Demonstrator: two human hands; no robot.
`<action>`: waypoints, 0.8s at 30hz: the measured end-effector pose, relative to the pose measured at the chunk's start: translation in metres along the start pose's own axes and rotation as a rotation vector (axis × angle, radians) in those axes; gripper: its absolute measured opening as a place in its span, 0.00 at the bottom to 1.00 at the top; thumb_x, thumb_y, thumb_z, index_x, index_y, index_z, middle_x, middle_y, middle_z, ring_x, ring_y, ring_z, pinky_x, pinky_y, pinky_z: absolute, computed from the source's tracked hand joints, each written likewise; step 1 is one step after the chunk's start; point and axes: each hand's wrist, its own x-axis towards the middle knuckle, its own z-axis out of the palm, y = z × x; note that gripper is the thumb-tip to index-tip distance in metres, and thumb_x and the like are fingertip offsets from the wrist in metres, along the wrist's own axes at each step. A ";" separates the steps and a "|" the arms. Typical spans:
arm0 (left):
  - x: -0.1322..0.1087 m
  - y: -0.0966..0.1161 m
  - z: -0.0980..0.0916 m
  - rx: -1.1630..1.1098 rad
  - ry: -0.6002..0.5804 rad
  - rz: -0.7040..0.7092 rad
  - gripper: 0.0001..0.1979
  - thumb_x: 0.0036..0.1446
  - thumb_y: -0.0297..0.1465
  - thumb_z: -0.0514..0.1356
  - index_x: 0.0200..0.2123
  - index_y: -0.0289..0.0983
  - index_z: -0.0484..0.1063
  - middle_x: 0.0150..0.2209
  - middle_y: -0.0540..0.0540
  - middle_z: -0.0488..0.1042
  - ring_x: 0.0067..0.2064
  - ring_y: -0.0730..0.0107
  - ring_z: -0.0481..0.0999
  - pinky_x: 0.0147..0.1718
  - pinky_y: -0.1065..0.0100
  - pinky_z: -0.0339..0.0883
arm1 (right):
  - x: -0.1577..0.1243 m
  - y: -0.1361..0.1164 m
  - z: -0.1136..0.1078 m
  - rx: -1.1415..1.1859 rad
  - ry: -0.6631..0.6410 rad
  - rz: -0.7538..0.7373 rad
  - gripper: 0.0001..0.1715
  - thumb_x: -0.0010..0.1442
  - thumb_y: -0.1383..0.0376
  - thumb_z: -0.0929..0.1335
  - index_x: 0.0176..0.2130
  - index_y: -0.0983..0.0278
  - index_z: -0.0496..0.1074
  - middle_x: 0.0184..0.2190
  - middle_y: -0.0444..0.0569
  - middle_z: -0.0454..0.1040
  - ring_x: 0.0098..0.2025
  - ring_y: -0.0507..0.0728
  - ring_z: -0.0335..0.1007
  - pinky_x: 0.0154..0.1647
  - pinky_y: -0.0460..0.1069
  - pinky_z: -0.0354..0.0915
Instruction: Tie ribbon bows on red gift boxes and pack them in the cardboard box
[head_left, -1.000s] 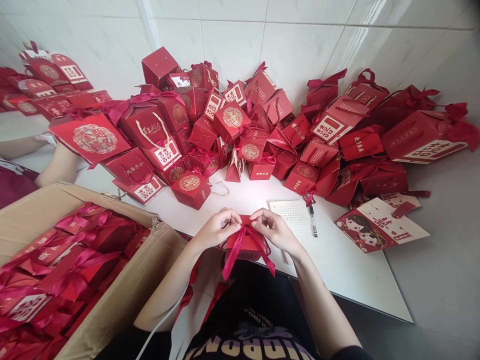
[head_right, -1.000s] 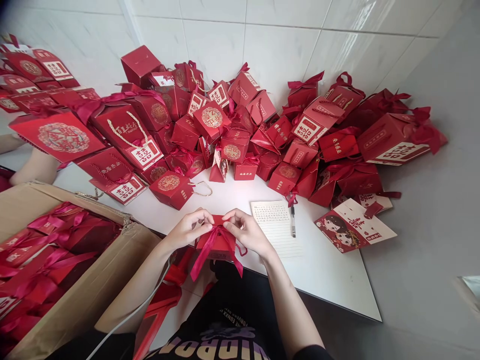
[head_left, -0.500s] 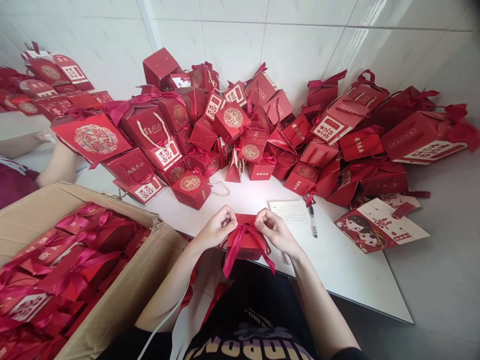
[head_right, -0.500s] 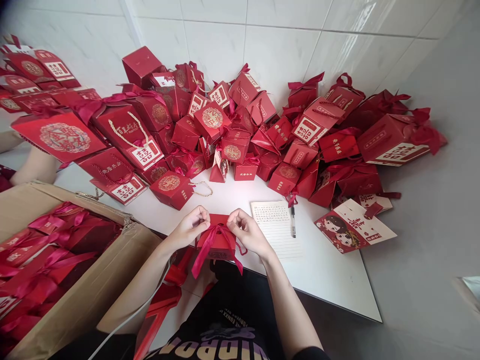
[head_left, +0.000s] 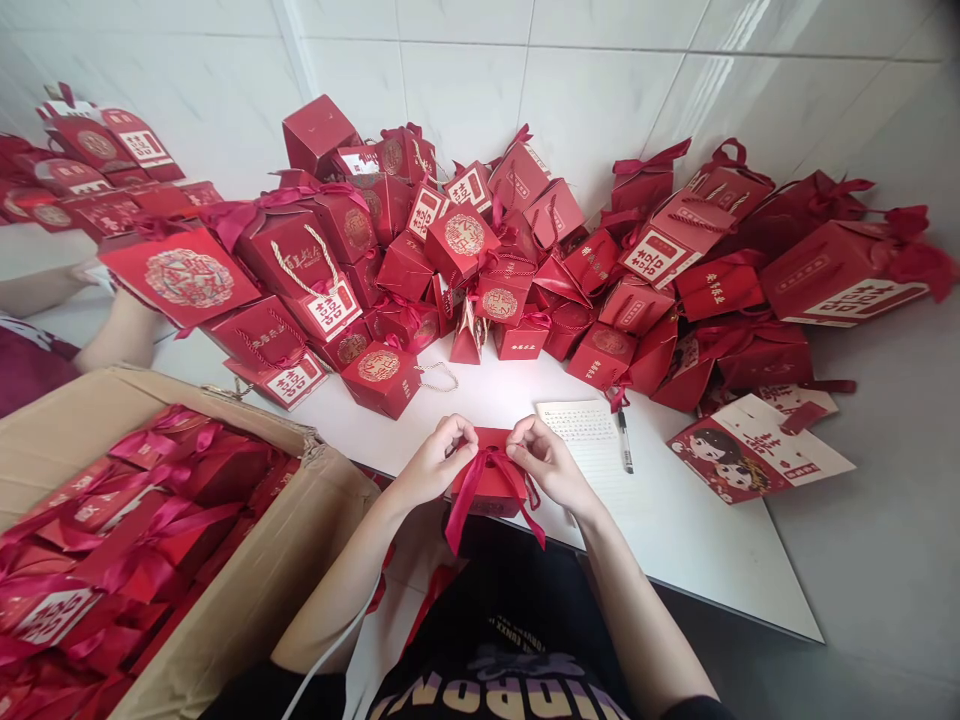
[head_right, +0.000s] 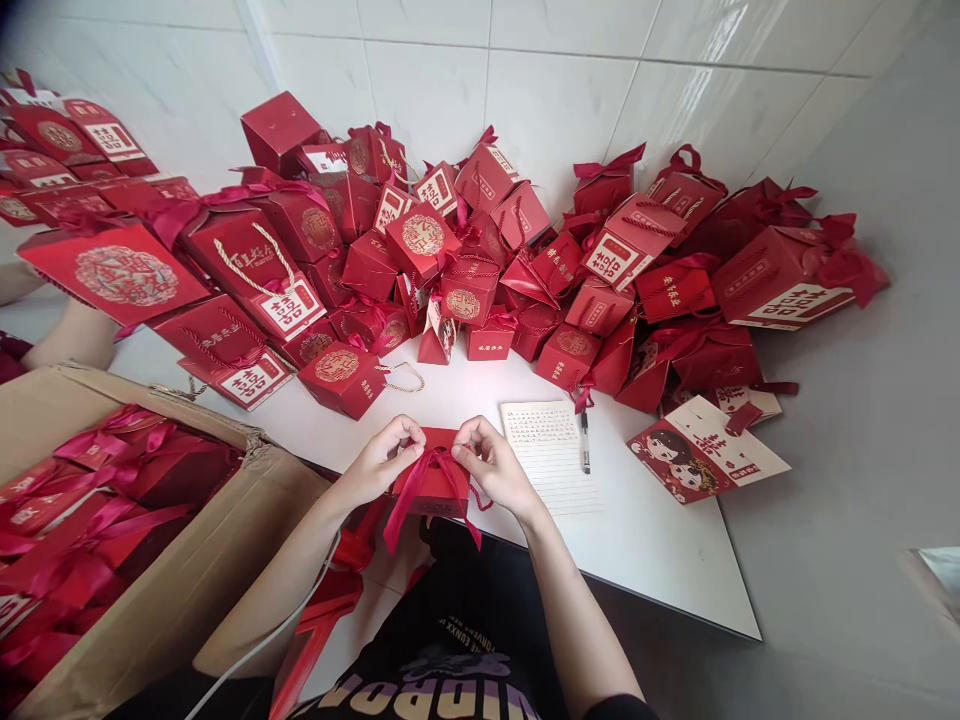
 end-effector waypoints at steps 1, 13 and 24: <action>0.000 0.000 0.001 -0.028 0.007 0.002 0.05 0.57 0.33 0.51 0.31 0.38 0.58 0.31 0.50 0.62 0.32 0.73 0.63 0.35 0.69 0.60 | 0.001 0.001 0.000 0.026 0.006 0.006 0.12 0.58 0.56 0.66 0.32 0.61 0.61 0.26 0.41 0.62 0.27 0.51 0.58 0.28 0.47 0.57; -0.004 -0.005 0.010 0.104 0.091 0.008 0.05 0.58 0.32 0.52 0.35 0.38 0.65 0.36 0.48 0.66 0.41 0.68 0.68 0.41 0.66 0.62 | -0.019 -0.024 0.011 -0.705 0.038 -0.385 0.21 0.55 0.56 0.69 0.46 0.61 0.66 0.45 0.54 0.65 0.48 0.62 0.62 0.46 0.57 0.60; -0.007 -0.011 0.017 0.132 0.255 0.038 0.05 0.58 0.31 0.52 0.34 0.38 0.66 0.34 0.48 0.66 0.36 0.70 0.67 0.38 0.67 0.63 | -0.040 -0.004 0.040 -0.930 0.017 -0.700 0.09 0.61 0.73 0.62 0.37 0.61 0.68 0.34 0.46 0.76 0.42 0.54 0.70 0.55 0.57 0.50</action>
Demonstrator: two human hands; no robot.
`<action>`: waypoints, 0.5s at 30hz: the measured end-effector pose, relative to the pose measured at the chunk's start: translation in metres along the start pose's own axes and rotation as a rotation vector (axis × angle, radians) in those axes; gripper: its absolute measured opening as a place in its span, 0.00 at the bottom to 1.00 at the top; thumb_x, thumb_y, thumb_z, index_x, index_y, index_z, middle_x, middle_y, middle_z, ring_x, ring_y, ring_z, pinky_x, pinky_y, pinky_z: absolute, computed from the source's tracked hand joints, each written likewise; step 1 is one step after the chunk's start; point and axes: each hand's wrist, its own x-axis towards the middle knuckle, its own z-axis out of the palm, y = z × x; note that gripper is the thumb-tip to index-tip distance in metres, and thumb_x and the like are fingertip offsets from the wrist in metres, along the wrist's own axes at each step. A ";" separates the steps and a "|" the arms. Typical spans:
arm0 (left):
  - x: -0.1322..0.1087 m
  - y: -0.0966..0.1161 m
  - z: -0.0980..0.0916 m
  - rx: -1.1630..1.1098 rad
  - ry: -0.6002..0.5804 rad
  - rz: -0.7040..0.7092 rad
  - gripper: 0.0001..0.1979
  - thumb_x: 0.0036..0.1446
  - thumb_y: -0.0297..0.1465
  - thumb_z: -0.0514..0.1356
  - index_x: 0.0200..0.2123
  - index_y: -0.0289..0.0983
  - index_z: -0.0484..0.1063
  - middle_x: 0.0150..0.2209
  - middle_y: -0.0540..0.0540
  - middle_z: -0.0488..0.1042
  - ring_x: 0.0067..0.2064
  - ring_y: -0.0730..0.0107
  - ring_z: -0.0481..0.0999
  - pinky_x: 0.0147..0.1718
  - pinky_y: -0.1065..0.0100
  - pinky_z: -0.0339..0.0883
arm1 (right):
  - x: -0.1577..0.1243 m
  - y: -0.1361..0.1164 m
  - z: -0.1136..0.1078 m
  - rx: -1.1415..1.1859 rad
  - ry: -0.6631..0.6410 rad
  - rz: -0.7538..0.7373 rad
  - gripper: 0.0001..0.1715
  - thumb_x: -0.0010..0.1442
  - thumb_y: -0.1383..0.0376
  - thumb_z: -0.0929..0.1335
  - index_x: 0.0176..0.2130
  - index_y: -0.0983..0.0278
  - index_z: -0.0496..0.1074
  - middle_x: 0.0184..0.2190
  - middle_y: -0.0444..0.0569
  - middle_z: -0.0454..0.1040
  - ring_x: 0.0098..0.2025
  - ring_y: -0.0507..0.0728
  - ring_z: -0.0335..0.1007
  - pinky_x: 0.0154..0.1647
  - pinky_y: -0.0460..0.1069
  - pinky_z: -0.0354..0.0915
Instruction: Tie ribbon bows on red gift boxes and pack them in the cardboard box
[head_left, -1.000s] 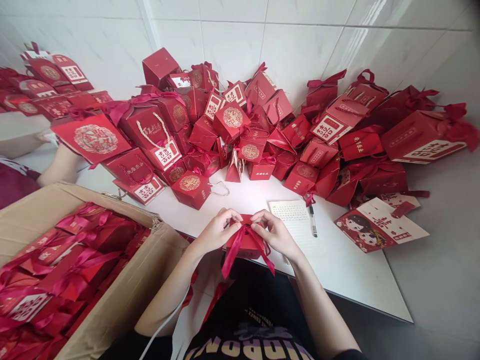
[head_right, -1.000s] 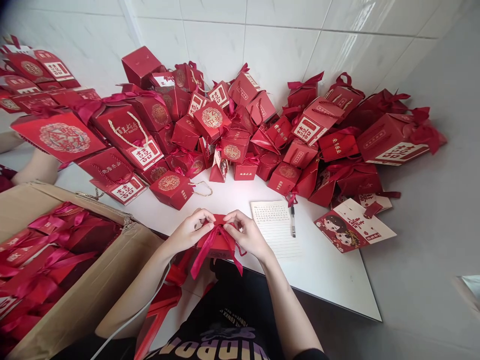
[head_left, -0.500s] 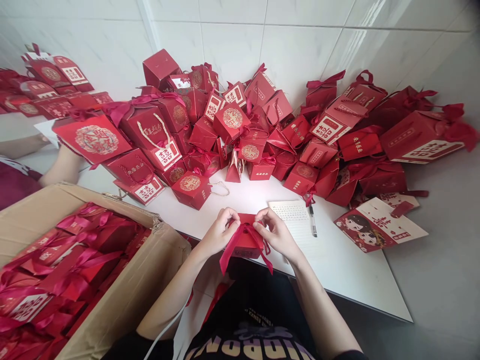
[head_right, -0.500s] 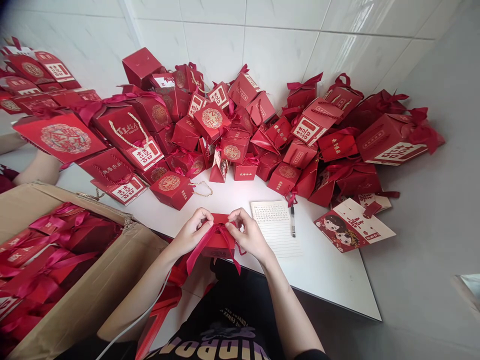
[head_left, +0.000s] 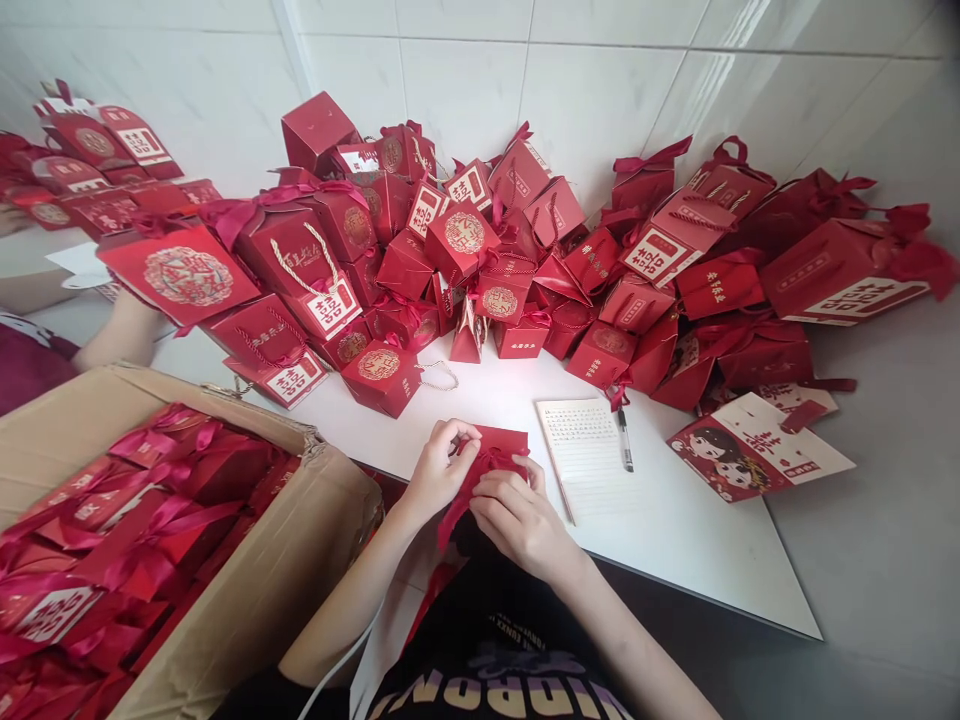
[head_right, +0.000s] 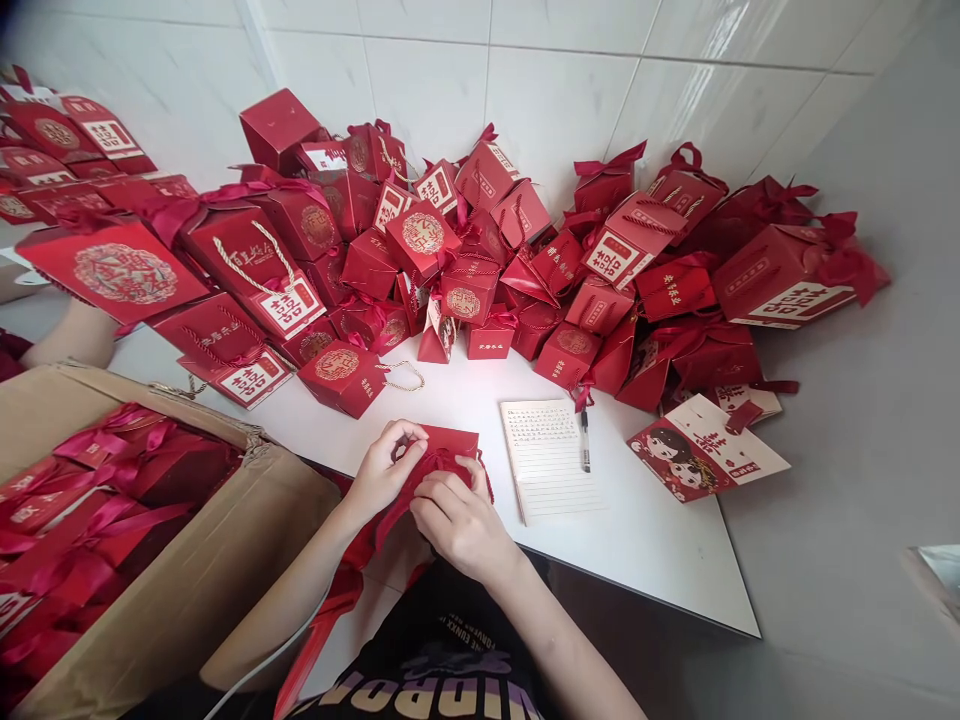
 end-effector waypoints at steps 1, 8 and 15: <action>-0.001 0.000 0.001 0.006 0.023 -0.001 0.05 0.58 0.31 0.52 0.34 0.38 0.66 0.33 0.48 0.66 0.37 0.70 0.68 0.38 0.67 0.63 | -0.002 0.000 0.000 0.009 -0.003 -0.010 0.09 0.61 0.73 0.62 0.37 0.61 0.68 0.34 0.45 0.76 0.42 0.53 0.70 0.56 0.57 0.50; -0.005 0.003 0.009 0.008 0.122 -0.012 0.05 0.56 0.31 0.54 0.37 0.39 0.64 0.38 0.47 0.66 0.40 0.69 0.68 0.42 0.66 0.64 | -0.005 0.001 -0.013 0.155 0.081 0.001 0.03 0.57 0.67 0.63 0.33 0.60 0.66 0.31 0.47 0.74 0.37 0.56 0.70 0.50 0.59 0.55; -0.008 0.014 0.004 0.077 0.162 -0.276 0.14 0.57 0.41 0.52 0.25 0.39 0.58 0.25 0.52 0.62 0.29 0.71 0.64 0.32 0.67 0.60 | 0.008 0.026 -0.023 0.217 0.096 0.860 0.21 0.62 0.53 0.59 0.21 0.59 0.56 0.16 0.42 0.59 0.19 0.53 0.56 0.23 0.49 0.54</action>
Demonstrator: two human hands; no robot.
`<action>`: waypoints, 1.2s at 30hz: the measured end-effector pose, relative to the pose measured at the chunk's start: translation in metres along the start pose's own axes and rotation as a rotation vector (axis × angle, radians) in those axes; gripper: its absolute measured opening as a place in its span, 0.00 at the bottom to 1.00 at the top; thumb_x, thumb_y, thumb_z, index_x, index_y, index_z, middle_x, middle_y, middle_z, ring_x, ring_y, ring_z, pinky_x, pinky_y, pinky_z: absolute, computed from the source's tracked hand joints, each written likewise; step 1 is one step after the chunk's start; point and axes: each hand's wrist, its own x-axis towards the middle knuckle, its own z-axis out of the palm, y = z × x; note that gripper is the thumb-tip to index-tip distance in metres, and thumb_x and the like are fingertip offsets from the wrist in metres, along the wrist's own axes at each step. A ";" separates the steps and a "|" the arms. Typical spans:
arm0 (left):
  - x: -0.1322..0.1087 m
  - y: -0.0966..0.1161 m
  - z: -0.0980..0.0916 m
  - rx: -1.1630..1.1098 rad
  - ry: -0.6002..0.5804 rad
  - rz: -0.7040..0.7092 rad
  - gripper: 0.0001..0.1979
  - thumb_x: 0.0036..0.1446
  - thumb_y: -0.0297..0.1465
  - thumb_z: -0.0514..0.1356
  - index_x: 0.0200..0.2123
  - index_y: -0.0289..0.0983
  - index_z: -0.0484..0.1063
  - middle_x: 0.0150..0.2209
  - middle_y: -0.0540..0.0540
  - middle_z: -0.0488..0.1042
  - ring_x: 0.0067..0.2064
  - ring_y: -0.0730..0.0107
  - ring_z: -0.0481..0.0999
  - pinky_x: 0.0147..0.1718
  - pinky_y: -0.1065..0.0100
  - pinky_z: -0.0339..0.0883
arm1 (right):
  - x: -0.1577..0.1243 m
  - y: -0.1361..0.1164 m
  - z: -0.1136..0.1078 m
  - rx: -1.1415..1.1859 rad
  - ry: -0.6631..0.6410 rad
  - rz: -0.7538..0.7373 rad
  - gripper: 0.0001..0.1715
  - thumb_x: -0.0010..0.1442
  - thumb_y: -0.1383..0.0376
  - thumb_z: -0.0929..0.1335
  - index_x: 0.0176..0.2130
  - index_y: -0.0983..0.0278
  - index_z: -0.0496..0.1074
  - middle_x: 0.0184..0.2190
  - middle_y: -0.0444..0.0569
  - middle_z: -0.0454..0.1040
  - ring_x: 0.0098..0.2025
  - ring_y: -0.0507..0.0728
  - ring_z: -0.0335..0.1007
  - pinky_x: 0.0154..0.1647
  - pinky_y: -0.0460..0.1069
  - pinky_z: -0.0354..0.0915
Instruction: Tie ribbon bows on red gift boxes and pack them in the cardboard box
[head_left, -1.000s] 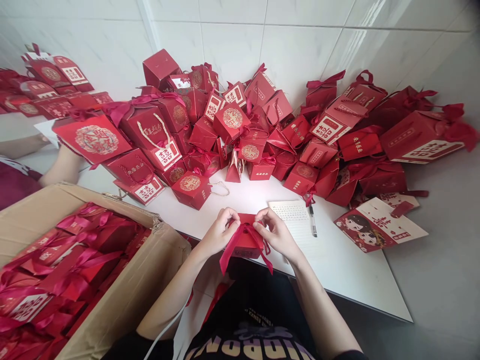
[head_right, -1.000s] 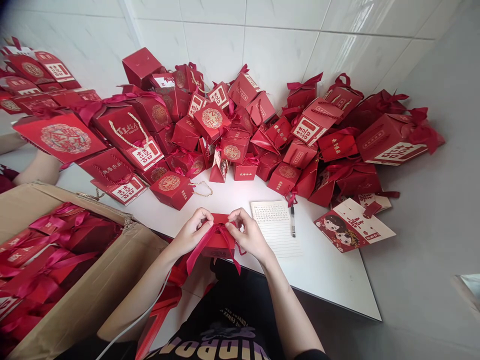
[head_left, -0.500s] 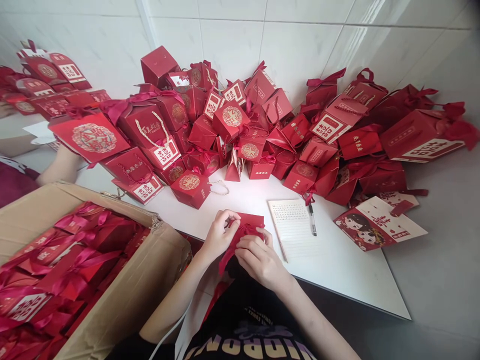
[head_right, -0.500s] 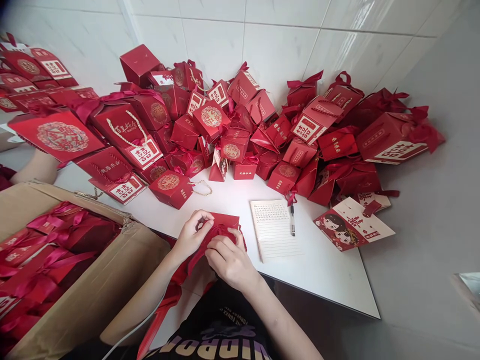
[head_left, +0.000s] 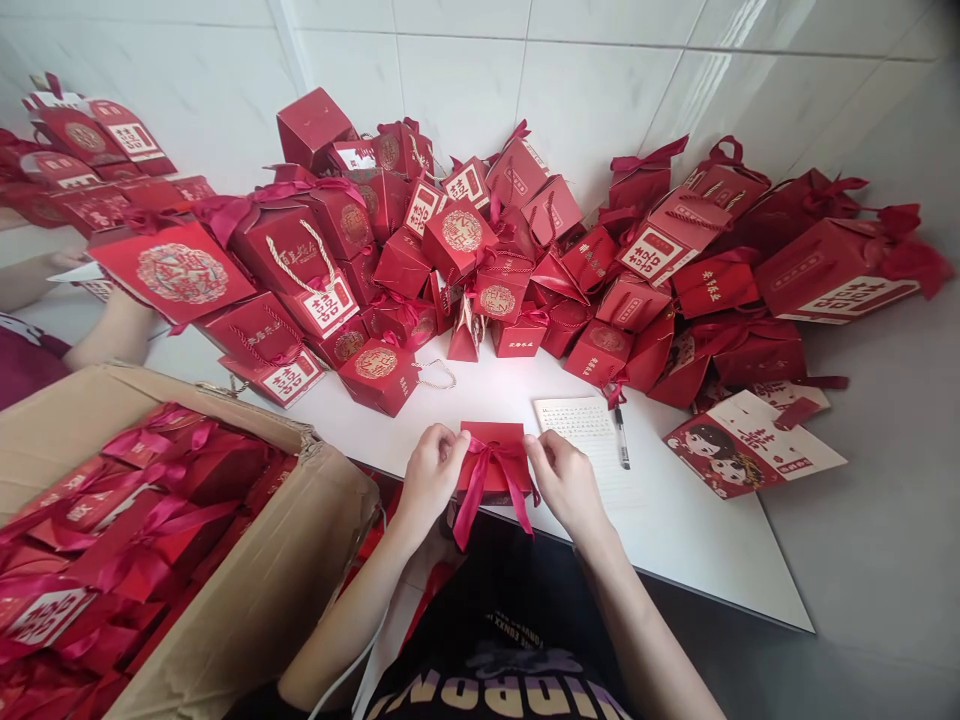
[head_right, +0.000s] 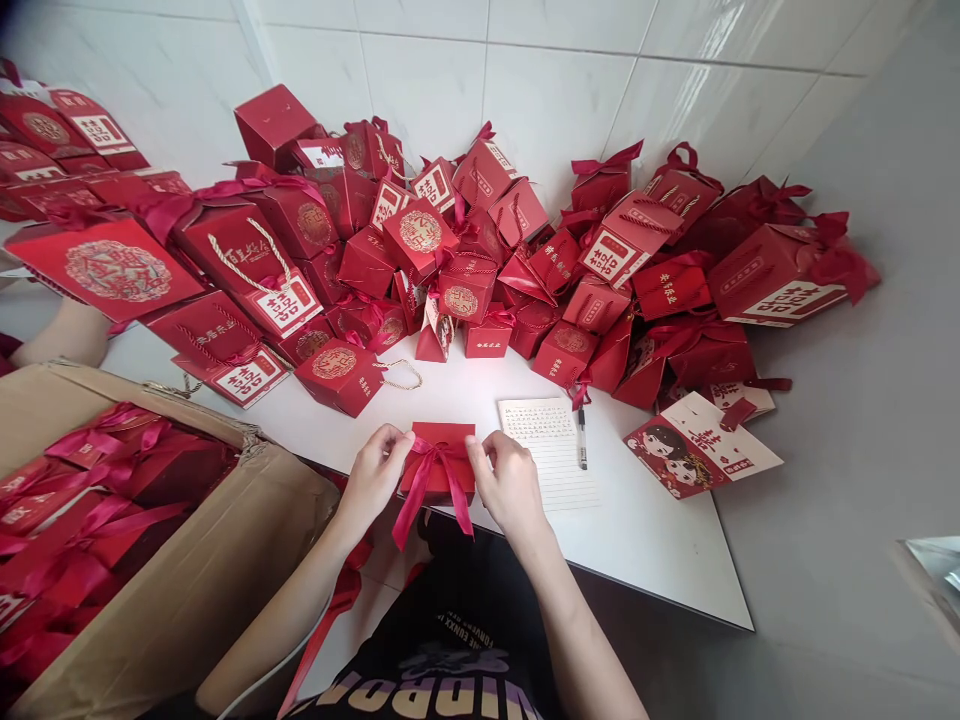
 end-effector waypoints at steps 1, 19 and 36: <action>0.000 0.001 -0.001 0.023 -0.038 -0.009 0.16 0.58 0.42 0.51 0.23 0.39 0.56 0.22 0.53 0.61 0.27 0.71 0.63 0.30 0.67 0.59 | 0.004 0.000 0.001 0.021 -0.065 0.038 0.23 0.60 0.50 0.61 0.21 0.59 0.55 0.14 0.41 0.57 0.18 0.52 0.54 0.21 0.49 0.52; -0.003 -0.003 0.011 -0.065 -0.071 -0.011 0.13 0.61 0.36 0.46 0.24 0.40 0.55 0.21 0.54 0.56 0.24 0.72 0.60 0.27 0.69 0.58 | 0.000 0.035 0.006 0.587 -0.139 0.060 0.17 0.55 0.50 0.66 0.34 0.59 0.60 0.31 0.44 0.67 0.32 0.54 0.67 0.31 0.48 0.66; -0.041 0.032 0.016 0.139 0.314 1.125 0.09 0.51 0.21 0.62 0.35 0.40 0.73 0.32 0.48 0.63 0.39 0.67 0.64 0.44 0.56 0.68 | -0.011 0.033 -0.007 0.427 -0.076 -0.377 0.57 0.48 0.58 0.74 0.64 0.49 0.38 0.64 0.53 0.46 0.64 0.65 0.49 0.57 0.61 0.60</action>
